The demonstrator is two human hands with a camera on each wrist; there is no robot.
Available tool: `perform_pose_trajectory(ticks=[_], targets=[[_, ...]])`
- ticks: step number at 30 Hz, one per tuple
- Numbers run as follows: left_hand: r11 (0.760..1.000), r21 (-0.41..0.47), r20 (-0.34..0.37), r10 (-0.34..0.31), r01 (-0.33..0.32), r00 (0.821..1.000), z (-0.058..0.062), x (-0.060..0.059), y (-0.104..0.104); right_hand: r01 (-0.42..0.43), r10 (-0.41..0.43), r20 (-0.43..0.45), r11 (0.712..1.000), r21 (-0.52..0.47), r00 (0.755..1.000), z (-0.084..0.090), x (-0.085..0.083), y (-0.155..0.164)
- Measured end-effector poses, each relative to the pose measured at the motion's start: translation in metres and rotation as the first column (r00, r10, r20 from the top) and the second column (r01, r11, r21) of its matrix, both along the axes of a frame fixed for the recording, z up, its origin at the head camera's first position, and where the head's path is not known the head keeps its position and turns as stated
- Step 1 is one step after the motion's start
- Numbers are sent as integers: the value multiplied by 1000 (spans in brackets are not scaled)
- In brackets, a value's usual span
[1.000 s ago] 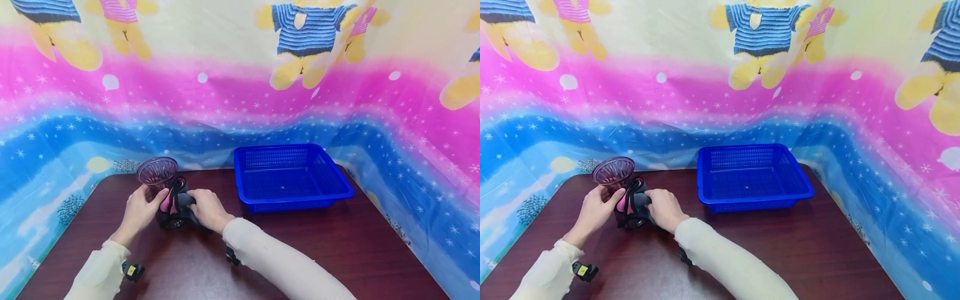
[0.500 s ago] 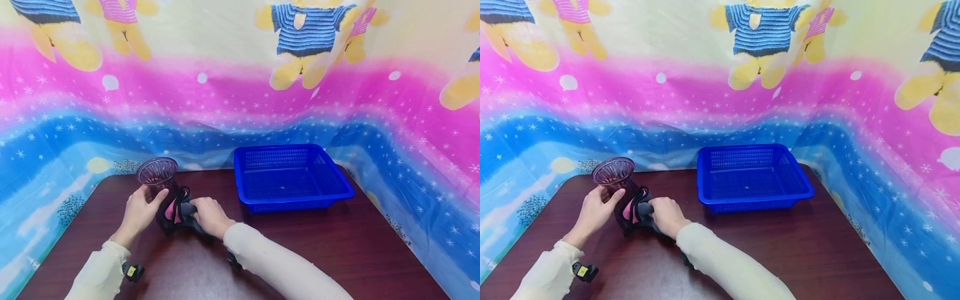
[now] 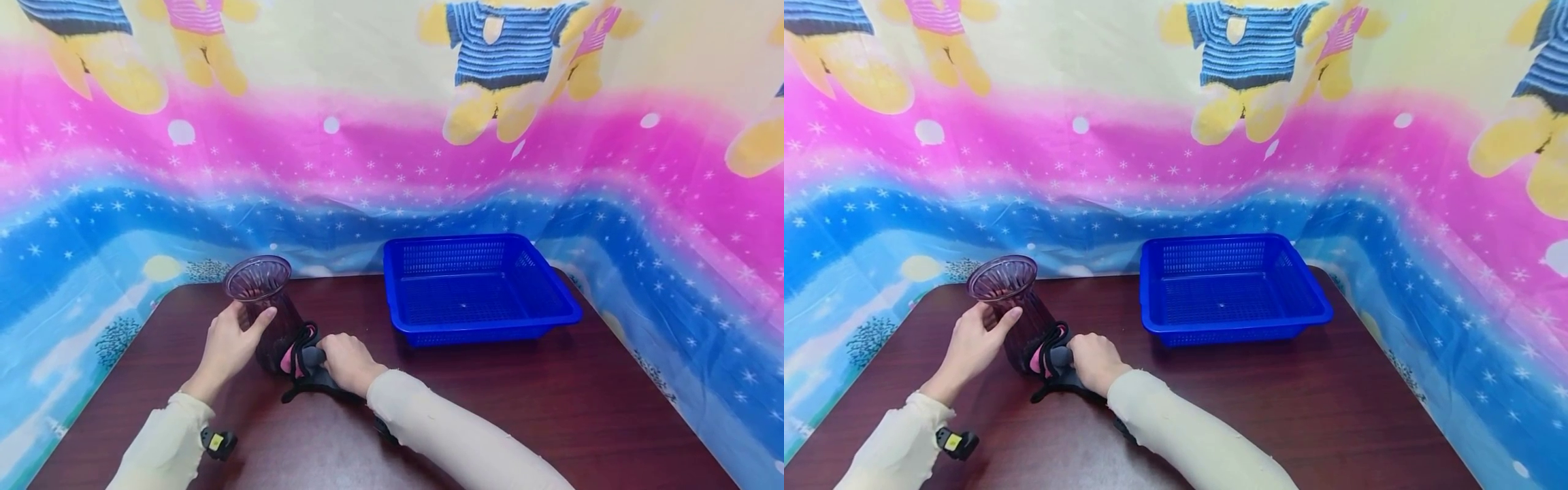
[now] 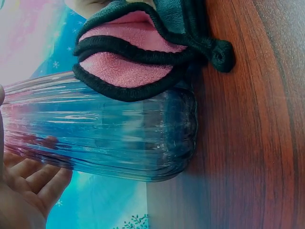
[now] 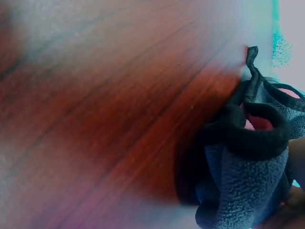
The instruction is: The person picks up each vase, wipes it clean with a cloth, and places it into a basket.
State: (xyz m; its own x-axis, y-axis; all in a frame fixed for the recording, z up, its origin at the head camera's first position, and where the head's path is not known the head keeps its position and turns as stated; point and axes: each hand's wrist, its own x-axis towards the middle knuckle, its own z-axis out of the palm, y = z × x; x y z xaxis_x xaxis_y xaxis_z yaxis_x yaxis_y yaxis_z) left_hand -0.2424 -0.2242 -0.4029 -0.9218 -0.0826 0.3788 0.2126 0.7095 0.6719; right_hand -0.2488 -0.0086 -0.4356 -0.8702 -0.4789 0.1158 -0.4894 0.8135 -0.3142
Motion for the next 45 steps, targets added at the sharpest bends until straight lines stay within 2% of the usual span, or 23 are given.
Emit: perform_pose_trajectory(ticks=[12, 24, 32, 45], targets=[[1000, -7, -17, 10, -10, 1000, -1, 0, 1, -18, 15, -25, 994, -103, 1000, -1, -3, 4], [1000, 5, -15, 7, -7, 1000, -1, 1, 1, -17, 8, -43, 975, -222, 999, 24, -3, 1], [1000, 8, -15, 1, -1, 1000, -1, 0, 1, -3, -8, -43, 972, -233, 999, 34, -2, -1], [1000, 2, -22, 3, -3, 1000, -3, 0, 1, -10, 0, -53, 982, -190, 999, 26, -1, 0]])
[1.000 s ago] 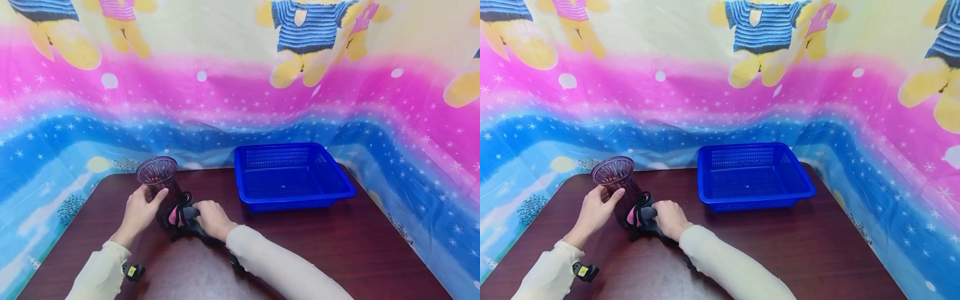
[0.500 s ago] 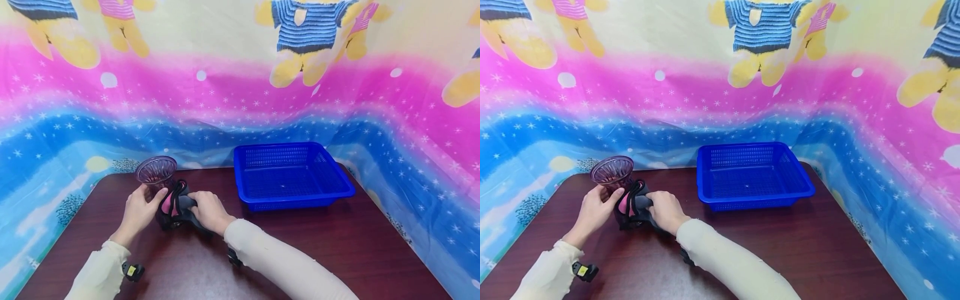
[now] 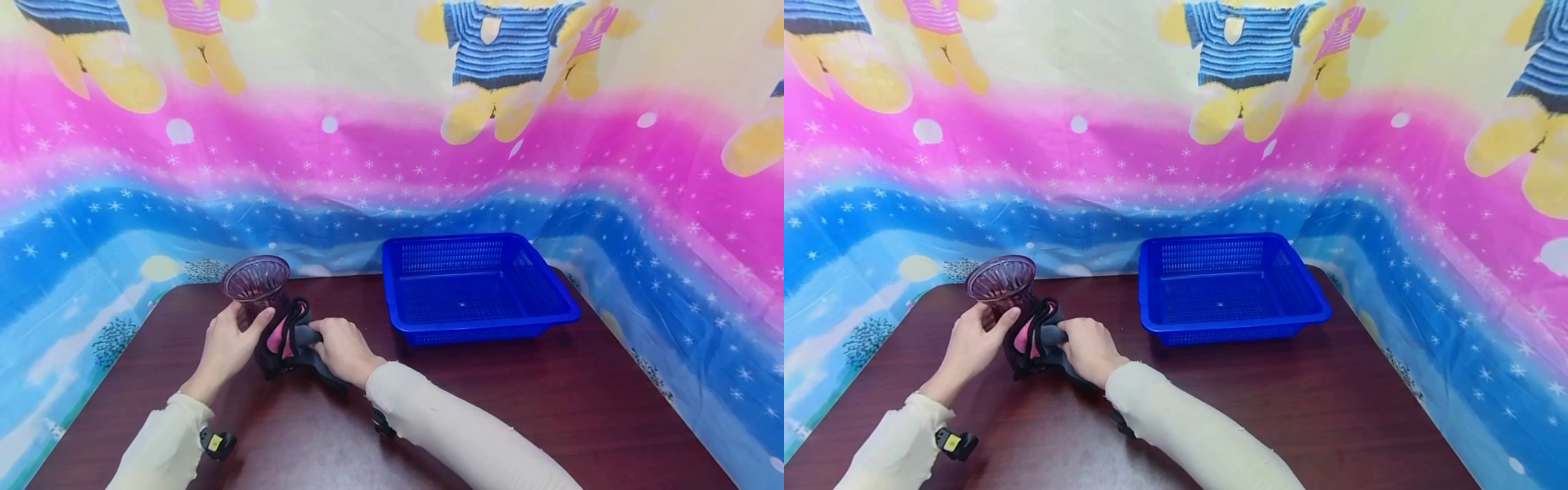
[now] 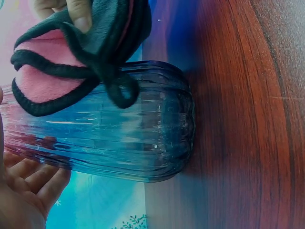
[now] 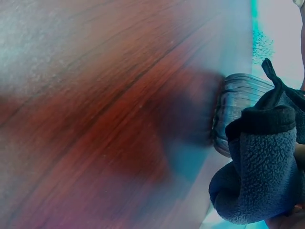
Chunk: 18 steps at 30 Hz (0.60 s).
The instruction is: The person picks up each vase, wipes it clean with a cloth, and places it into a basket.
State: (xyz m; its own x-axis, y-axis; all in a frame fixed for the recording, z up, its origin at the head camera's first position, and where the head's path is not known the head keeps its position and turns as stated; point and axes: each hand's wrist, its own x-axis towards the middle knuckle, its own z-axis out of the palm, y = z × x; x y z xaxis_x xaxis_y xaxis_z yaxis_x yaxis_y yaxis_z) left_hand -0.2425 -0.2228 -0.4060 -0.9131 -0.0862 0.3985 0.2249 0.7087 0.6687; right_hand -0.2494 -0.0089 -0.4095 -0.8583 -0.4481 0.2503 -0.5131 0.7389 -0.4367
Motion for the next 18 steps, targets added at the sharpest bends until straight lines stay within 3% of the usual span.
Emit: perform_pose_trajectory(ticks=[18], targets=[[1000, 13, -11, 3, -3, 1000, -3, -1, 0, 1, 4, -30, 986, 167, 1000, -30, 2, 3]])
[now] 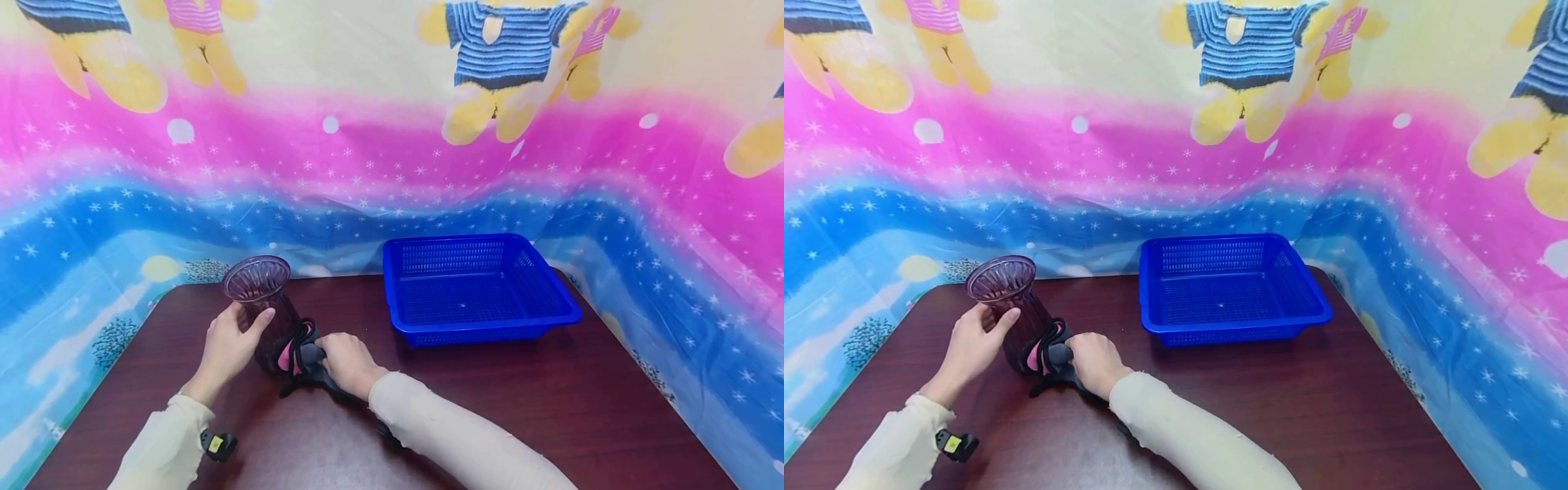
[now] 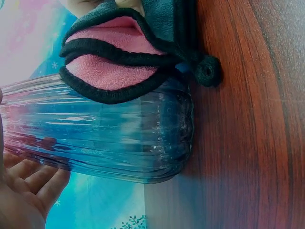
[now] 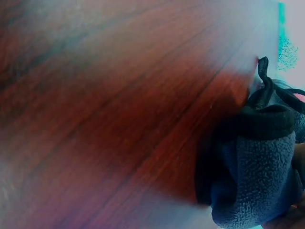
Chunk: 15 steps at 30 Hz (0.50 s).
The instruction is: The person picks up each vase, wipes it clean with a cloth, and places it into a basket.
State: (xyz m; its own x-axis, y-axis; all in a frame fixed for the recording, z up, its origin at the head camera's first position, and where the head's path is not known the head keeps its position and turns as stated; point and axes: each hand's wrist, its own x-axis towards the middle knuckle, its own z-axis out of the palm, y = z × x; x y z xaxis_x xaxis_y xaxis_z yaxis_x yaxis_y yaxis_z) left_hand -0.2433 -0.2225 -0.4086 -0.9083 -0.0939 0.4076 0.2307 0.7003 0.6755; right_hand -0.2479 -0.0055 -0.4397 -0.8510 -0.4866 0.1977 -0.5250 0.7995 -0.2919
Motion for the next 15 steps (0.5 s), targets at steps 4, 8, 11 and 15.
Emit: perform_pose_trajectory(ticks=[4, 8, 11, 15], targets=[[1000, 10, -2, -7, 7, 1000, -1, 0, 1, -4, 4, -27, 1000, 25, 1000, -6, 3, 0], [1000, 16, 4, -18, 18, 1000, 0, 1, 1, -6, 9, -51, 998, 63, 999, -12, 7, 0], [1000, 13, 6, -22, 22, 1000, 0, 1, 0, 3, 1, -54, 997, 71, 999, -12, 7, -1], [1000, 8, 9, -16, 16, 1000, 0, 2, 0, 7, -5, -40, 998, 68, 999, -12, 7, -1]])
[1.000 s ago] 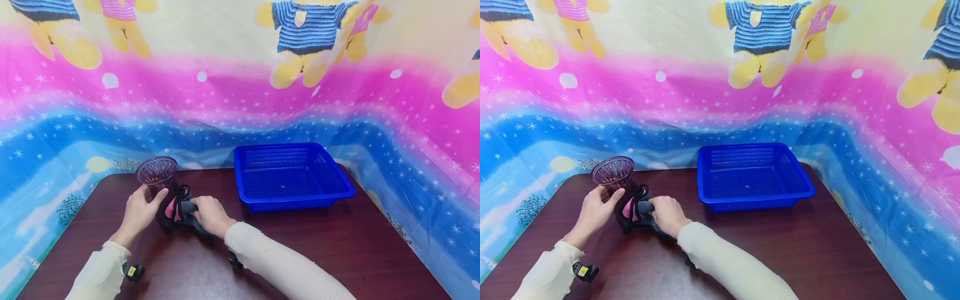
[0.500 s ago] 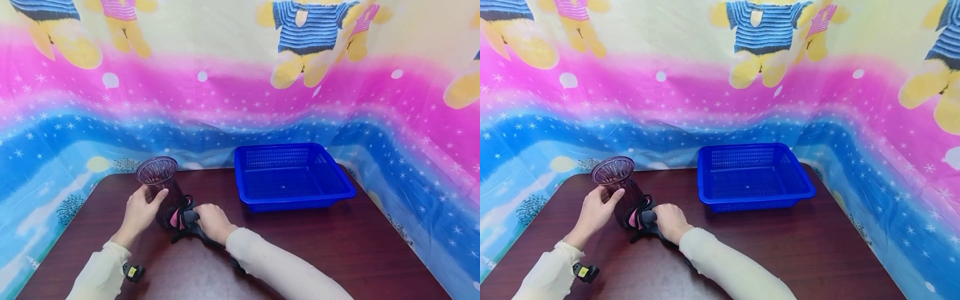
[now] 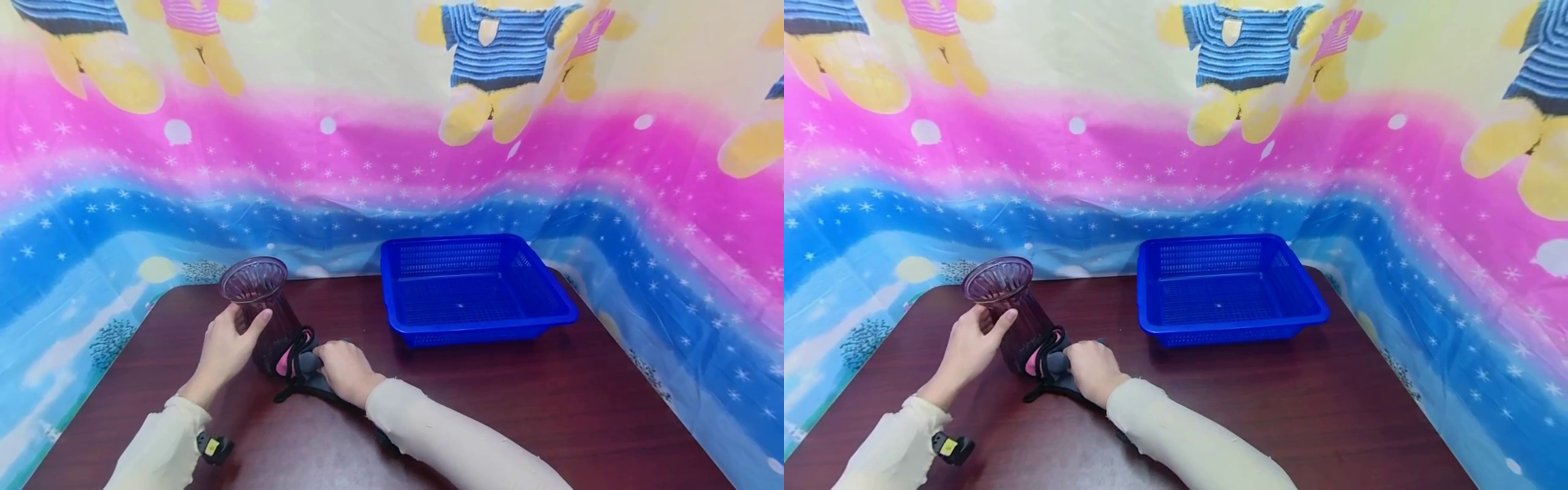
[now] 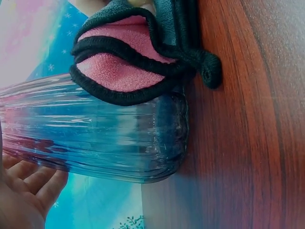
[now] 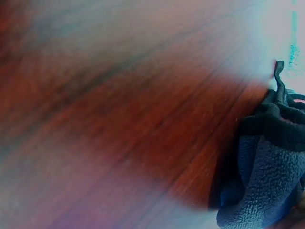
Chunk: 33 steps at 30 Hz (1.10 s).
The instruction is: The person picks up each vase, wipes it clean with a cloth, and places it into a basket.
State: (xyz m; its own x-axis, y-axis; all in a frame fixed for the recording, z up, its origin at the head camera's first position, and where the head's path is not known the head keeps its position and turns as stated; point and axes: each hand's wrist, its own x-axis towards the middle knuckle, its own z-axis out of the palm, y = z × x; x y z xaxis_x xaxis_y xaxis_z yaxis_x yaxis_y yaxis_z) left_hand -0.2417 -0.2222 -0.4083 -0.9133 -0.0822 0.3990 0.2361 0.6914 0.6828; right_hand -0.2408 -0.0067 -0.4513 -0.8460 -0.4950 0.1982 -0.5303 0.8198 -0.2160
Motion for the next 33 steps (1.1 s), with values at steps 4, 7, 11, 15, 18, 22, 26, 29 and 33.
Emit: perform_pose_trajectory(ticks=[4, 7, 11, 15, 18, 22, 26, 29, 33], targets=[[1000, -8, 15, 11, -11, 1000, 1, 1, 0, 2, -2, 11, 1000, -4, 1000, 0, -1, -1], [1000, -11, 24, 9, -9, 1000, 1, 2, 1, 1, -1, 21, 1000, -7, 1000, 0, -2, -1], [1000, -19, 33, 15, -14, 999, 0, 2, 2, 2, -2, 36, 1000, -10, 999, 0, -2, 0], [999, -21, 27, 37, -37, 999, 0, 2, 3, 3, -3, 35, 1000, -7, 999, -1, -2, 0], [998, -6, -9, 57, -57, 998, 2, 2, 5, -1, 2, 35, 1000, -15, 999, -1, -2, 0], [997, 2, -46, 78, -78, 996, 1, 2, 7, -6, 8, 53, 999, -41, 999, 1, -3, 2], [996, 2, -48, 84, -84, 995, 0, 1, 8, -16, 21, 75, 997, -75, 997, 2, -3, 4], [997, 8, -43, 79, -78, 996, 0, 1, 8, -24, 32, 87, 995, -98, 996, 4, -3, 5], [998, 1, -44, 68, -68, 997, 0, 0, 8, -11, 24, 102, 992, -128, 995, 6, -2, 6]])
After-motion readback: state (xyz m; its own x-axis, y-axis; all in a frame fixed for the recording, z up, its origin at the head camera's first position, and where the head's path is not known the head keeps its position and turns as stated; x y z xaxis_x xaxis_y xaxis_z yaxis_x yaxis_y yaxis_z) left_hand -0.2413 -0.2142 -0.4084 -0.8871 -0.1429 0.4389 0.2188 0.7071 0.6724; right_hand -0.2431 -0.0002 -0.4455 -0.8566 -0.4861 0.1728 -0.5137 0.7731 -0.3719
